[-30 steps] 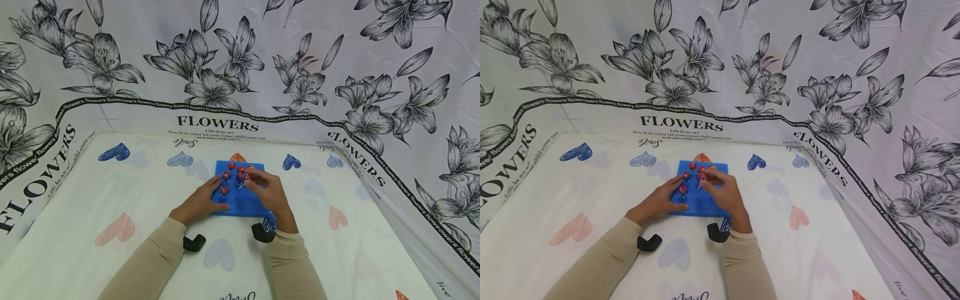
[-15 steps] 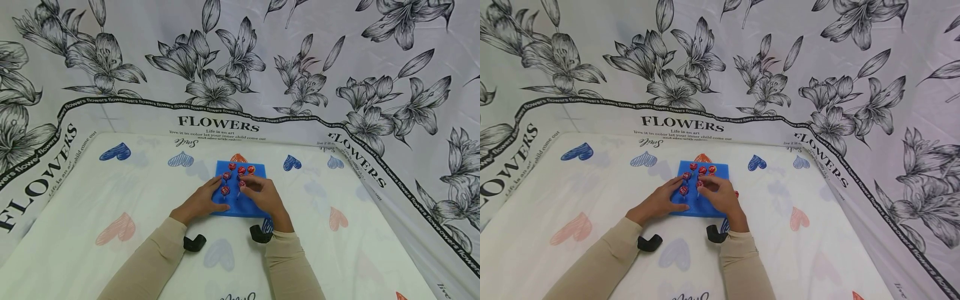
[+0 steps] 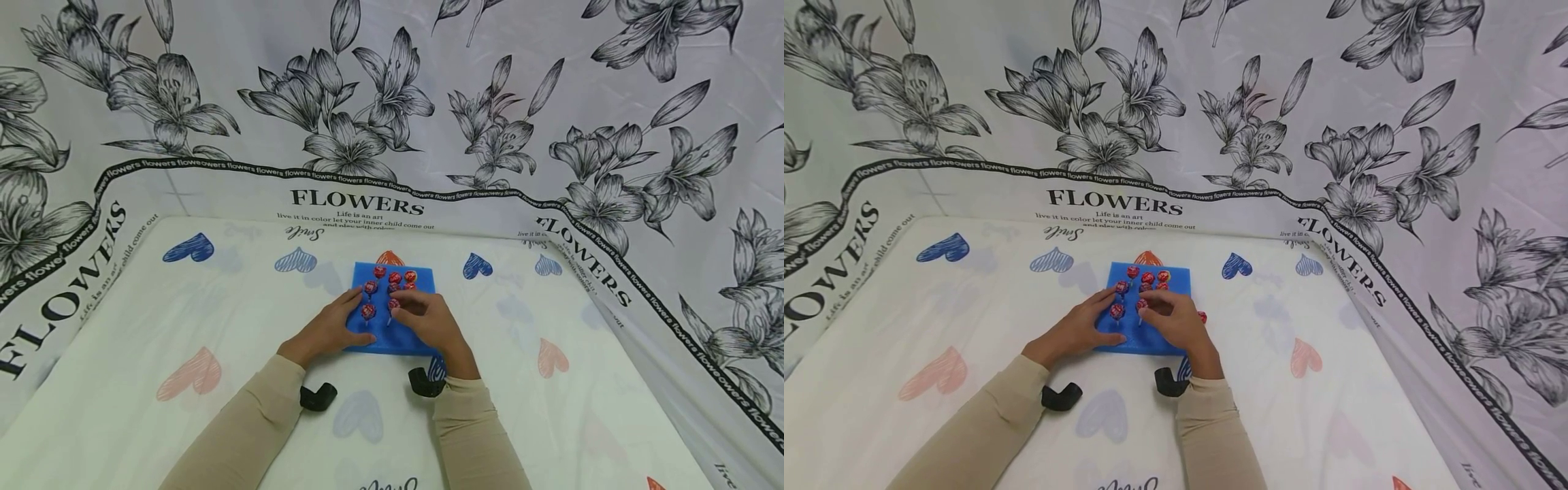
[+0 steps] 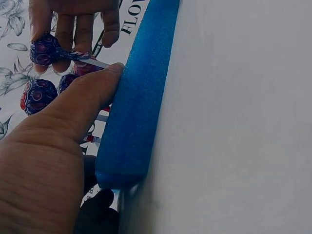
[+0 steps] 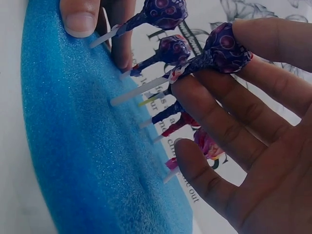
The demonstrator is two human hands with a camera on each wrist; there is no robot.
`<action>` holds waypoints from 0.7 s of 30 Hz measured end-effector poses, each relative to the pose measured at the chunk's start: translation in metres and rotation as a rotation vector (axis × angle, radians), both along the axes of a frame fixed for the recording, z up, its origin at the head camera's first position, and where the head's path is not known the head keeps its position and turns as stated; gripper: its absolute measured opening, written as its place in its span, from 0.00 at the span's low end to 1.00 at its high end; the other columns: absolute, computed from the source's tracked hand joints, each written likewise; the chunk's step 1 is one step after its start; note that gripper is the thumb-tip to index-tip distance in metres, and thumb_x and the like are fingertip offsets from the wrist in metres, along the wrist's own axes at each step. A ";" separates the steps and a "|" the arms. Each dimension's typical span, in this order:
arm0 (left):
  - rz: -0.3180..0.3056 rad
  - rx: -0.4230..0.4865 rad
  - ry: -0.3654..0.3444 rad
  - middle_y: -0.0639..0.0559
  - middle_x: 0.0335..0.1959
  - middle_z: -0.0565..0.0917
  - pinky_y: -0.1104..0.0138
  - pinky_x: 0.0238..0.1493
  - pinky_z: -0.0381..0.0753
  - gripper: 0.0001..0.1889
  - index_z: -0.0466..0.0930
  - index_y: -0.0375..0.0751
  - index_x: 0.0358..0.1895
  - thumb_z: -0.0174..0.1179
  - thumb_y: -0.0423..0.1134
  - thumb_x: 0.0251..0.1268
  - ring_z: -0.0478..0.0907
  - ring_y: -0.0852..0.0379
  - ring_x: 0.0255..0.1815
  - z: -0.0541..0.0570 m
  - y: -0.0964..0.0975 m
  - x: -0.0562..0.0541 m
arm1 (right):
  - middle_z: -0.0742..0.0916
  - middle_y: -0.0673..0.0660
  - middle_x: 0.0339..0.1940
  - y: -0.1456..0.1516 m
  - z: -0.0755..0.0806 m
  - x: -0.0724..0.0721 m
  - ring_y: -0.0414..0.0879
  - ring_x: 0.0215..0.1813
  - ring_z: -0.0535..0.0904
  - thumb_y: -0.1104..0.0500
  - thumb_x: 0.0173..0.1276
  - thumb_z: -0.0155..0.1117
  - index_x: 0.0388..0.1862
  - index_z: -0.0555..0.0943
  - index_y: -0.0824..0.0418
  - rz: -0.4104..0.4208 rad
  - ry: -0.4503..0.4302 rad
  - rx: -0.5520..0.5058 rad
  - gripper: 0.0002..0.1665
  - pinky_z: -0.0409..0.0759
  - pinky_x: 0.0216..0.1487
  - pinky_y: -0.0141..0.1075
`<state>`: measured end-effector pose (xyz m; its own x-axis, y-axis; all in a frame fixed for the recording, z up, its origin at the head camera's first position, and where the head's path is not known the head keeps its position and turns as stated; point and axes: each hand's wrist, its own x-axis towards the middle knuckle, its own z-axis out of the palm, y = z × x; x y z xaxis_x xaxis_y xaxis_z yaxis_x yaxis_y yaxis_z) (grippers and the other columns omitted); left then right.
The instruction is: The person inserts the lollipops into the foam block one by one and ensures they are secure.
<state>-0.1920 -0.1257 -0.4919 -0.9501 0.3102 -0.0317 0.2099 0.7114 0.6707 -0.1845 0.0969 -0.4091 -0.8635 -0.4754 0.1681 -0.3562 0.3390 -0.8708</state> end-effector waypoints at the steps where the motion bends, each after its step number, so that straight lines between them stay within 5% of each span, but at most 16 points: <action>1: 0.000 0.000 0.001 0.51 0.77 0.50 0.49 0.69 0.55 0.54 0.55 0.37 0.75 0.69 0.63 0.50 0.48 0.44 0.75 0.000 0.000 0.000 | 0.85 0.65 0.47 0.000 0.000 0.000 0.56 0.49 0.82 0.66 0.68 0.63 0.54 0.80 0.73 0.000 -0.001 0.001 0.17 0.79 0.52 0.42; 21: 0.005 -0.003 -0.007 0.52 0.77 0.50 0.49 0.69 0.55 0.54 0.55 0.38 0.75 0.68 0.64 0.50 0.48 0.44 0.75 0.001 0.000 0.001 | 0.85 0.65 0.46 0.004 0.001 0.001 0.56 0.48 0.82 0.68 0.67 0.63 0.52 0.80 0.74 0.076 -0.037 -0.005 0.16 0.79 0.52 0.43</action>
